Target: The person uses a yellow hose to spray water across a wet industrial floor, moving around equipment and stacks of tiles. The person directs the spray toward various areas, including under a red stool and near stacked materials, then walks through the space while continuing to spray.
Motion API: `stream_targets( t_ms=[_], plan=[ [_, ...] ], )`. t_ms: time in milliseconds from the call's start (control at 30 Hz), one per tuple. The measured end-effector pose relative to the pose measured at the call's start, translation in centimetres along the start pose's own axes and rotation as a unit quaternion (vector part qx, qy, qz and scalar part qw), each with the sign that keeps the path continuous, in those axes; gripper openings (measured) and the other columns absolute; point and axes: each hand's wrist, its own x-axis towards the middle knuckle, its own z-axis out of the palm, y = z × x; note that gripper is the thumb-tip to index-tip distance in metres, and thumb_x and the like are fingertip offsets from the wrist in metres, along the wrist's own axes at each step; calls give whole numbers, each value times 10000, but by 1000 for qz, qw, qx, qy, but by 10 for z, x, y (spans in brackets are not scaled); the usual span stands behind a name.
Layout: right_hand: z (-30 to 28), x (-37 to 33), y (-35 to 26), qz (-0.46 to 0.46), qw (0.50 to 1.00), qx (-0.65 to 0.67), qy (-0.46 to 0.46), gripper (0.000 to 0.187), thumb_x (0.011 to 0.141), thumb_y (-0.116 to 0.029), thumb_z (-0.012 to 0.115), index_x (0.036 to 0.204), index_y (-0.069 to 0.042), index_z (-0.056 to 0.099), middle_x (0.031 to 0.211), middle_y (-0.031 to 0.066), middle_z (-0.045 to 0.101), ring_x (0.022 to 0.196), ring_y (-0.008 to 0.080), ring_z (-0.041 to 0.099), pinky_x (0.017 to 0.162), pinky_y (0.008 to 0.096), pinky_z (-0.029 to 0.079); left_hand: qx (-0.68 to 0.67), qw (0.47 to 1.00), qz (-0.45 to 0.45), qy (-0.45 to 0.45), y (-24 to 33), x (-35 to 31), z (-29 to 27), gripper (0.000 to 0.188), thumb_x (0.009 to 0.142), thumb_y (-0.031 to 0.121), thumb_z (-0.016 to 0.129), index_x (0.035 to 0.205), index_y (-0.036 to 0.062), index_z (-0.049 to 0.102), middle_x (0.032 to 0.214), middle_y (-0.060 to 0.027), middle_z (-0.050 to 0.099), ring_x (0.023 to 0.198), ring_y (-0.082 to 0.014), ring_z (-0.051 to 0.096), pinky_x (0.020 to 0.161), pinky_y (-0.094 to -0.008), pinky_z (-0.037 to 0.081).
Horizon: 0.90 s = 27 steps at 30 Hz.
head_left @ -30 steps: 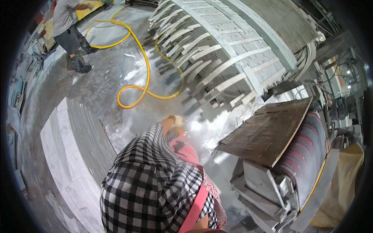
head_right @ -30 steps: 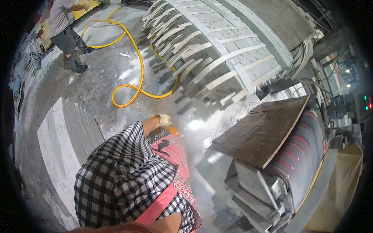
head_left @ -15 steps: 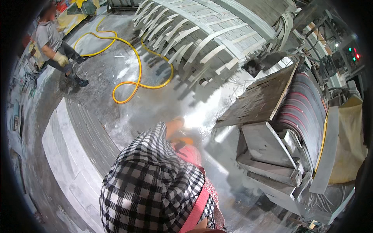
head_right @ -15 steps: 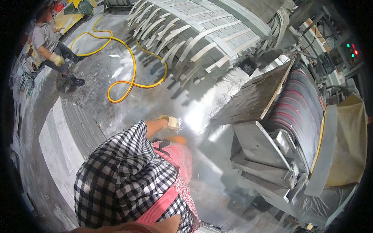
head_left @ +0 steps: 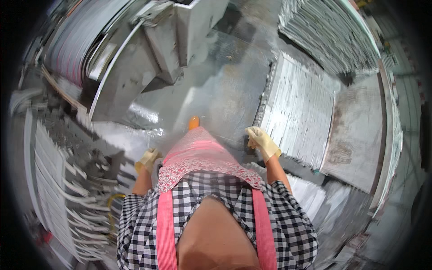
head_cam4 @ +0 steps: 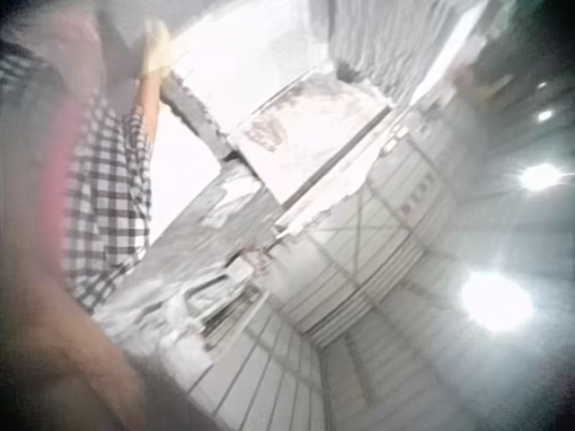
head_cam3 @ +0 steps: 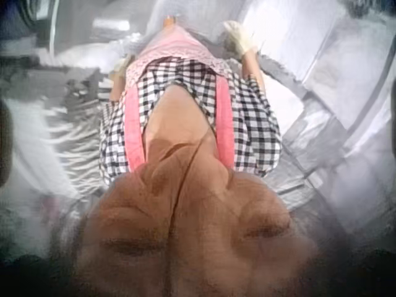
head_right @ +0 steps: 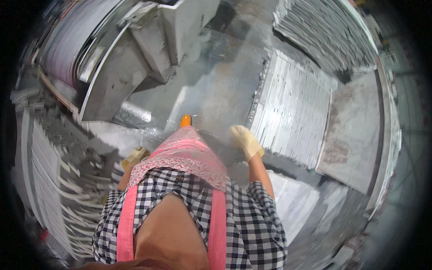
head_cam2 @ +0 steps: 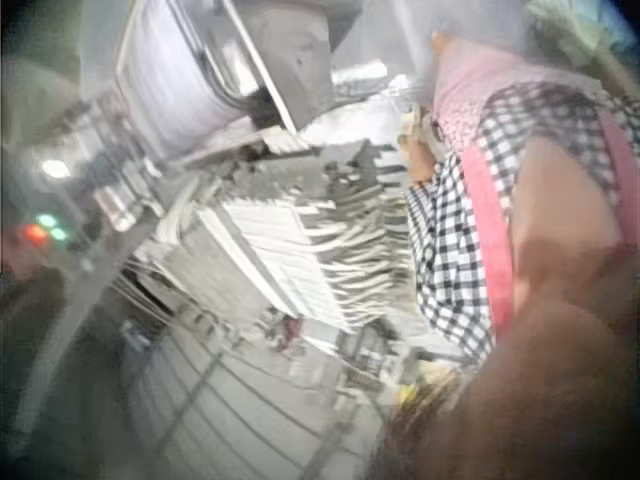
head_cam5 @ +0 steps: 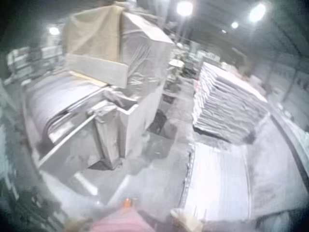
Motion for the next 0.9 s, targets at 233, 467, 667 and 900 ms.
stream_targets(
  t_ms=[233,467,667,900],
  plan=[
    [-64,52,-19,230,966,119,25,349,938,-322,478,941,-11,637,688,73,621,563,154,574,565,302,462,49,964,213,-151,198,136,33,360,967,225,556,1137,-91,520,1035,-180,649,952,-249,658,894,-347,523],
    [-35,-20,34,320,900,286,73,372,945,-316,452,961,9,631,655,114,623,543,189,589,534,336,465,95,976,122,-151,315,121,36,333,970,253,520,1047,-69,557,1022,-193,658,935,-246,669,892,-330,508],
    [-35,48,135,194,970,34,144,362,957,-335,517,853,-9,634,610,111,644,424,218,546,403,341,436,142,975,115,-127,451,164,106,394,916,292,497,1042,-62,615,967,-139,715,931,-227,690,909,-317,459],
    [-266,282,94,357,847,317,236,462,904,-472,549,841,-25,648,719,126,618,565,246,552,567,401,483,150,980,101,-81,624,190,189,344,954,286,535,907,-40,635,763,-138,692,673,-207,672,659,-308,511]
  ],
)
